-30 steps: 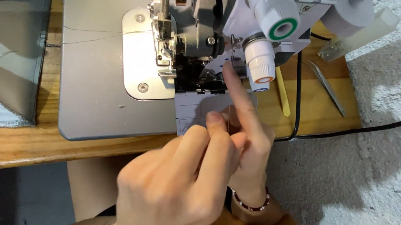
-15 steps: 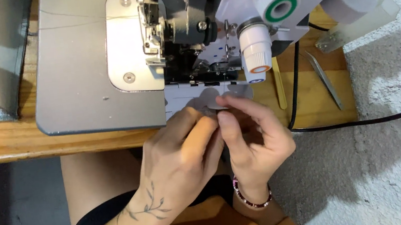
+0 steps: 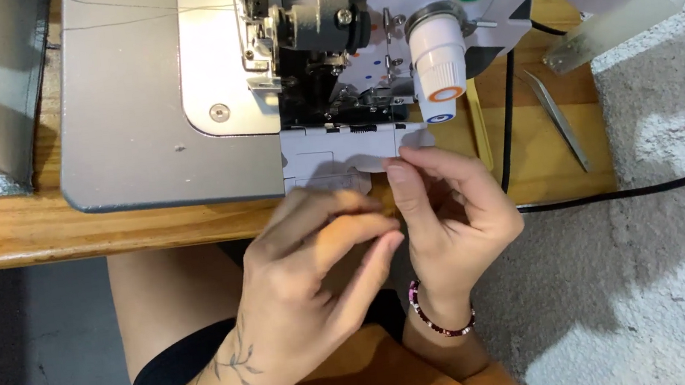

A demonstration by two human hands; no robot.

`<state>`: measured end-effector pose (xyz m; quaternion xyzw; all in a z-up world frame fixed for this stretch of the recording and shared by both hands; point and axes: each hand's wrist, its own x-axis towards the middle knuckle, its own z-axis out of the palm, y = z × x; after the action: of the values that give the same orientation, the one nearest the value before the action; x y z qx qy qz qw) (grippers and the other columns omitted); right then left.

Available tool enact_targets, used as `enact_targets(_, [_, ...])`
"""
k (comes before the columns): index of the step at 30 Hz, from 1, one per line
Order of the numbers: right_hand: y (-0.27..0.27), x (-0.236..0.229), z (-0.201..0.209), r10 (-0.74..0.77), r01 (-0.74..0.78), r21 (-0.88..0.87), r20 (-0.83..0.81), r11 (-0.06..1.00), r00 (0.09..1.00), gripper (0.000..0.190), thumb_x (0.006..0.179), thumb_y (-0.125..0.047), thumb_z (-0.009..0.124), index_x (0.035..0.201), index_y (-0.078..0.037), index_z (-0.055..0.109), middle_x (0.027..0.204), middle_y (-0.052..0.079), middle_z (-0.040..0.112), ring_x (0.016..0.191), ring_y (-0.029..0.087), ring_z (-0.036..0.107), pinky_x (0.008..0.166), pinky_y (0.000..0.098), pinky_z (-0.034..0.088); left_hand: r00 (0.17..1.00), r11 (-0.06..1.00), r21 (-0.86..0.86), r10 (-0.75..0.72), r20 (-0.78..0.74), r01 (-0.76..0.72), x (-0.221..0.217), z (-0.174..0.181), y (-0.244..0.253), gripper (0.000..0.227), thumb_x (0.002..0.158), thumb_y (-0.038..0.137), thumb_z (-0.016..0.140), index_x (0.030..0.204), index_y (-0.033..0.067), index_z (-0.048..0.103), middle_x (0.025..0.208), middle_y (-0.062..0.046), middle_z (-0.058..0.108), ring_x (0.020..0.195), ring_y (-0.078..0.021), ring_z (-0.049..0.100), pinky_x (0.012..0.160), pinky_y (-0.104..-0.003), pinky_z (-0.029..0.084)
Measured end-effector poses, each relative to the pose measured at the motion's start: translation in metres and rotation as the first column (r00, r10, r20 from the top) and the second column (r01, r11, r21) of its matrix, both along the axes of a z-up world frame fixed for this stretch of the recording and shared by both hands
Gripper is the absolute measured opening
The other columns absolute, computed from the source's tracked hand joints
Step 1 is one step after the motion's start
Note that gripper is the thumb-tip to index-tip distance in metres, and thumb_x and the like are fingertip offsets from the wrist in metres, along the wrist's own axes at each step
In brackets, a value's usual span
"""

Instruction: Threading an overlocker sewing machine and cleaning lint from the internal mechanisms using tweezers and a brush.

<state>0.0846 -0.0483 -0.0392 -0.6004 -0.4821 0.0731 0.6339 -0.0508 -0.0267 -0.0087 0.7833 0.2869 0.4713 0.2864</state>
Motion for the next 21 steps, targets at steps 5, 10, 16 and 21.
enact_targets(5, [-0.002,0.001,0.002,-0.004,0.006,-0.038,0.061,0.999,0.998,0.011,0.091,-0.003,0.075,0.098,0.003,0.070,0.090,0.013,0.072,0.080,0.017,0.071,0.071,0.0243,0.059,0.976,0.957,-0.235,-0.129,0.178,0.169,-0.002,-0.005,-0.013,0.004,0.092,0.008,0.068,0.092,0.0041,0.068,0.089,-0.007,0.073,0.080,-0.0192,0.072,0.076,-0.029,0.055])
enact_targets(10, [-0.010,0.022,-0.004,-0.068,0.072,-0.017,0.163,0.997,0.984,0.012,0.096,-0.008,0.072,0.104,0.001,0.069,0.091,0.012,0.073,0.071,0.016,0.065,0.060,0.0238,0.050,0.895,0.704,-0.590,-0.151,0.420,0.396,-0.001,-0.024,-0.026,0.006,0.091,0.011,0.069,0.090,0.0070,0.073,0.094,-0.008,0.077,0.075,-0.0106,0.064,0.071,-0.023,0.052])
enact_targets(16, [-0.016,0.052,0.005,-0.219,0.302,-0.075,0.529,0.950,0.820,0.017,0.100,-0.004,0.076,0.116,0.000,0.071,0.110,0.013,0.071,0.104,0.028,0.057,0.090,0.0380,0.046,0.721,0.231,-0.714,0.070,0.690,0.661,0.007,-0.042,-0.038,0.010,0.090,0.014,0.069,0.091,0.0064,0.077,0.114,-0.022,0.077,0.109,-0.0234,0.073,0.099,-0.032,0.054])
enact_targets(21, [-0.022,0.101,-0.019,-0.371,0.447,-0.011,0.540,0.894,0.755,0.017,0.103,-0.005,0.077,0.119,-0.009,0.071,0.104,0.007,0.064,0.063,0.013,0.040,0.057,0.0287,0.036,0.671,0.157,-0.675,0.087,0.737,0.721,0.017,-0.052,-0.044,0.010,0.092,0.016,0.069,0.095,0.0106,0.077,0.122,-0.025,0.073,0.124,-0.0278,0.067,0.100,-0.033,0.051])
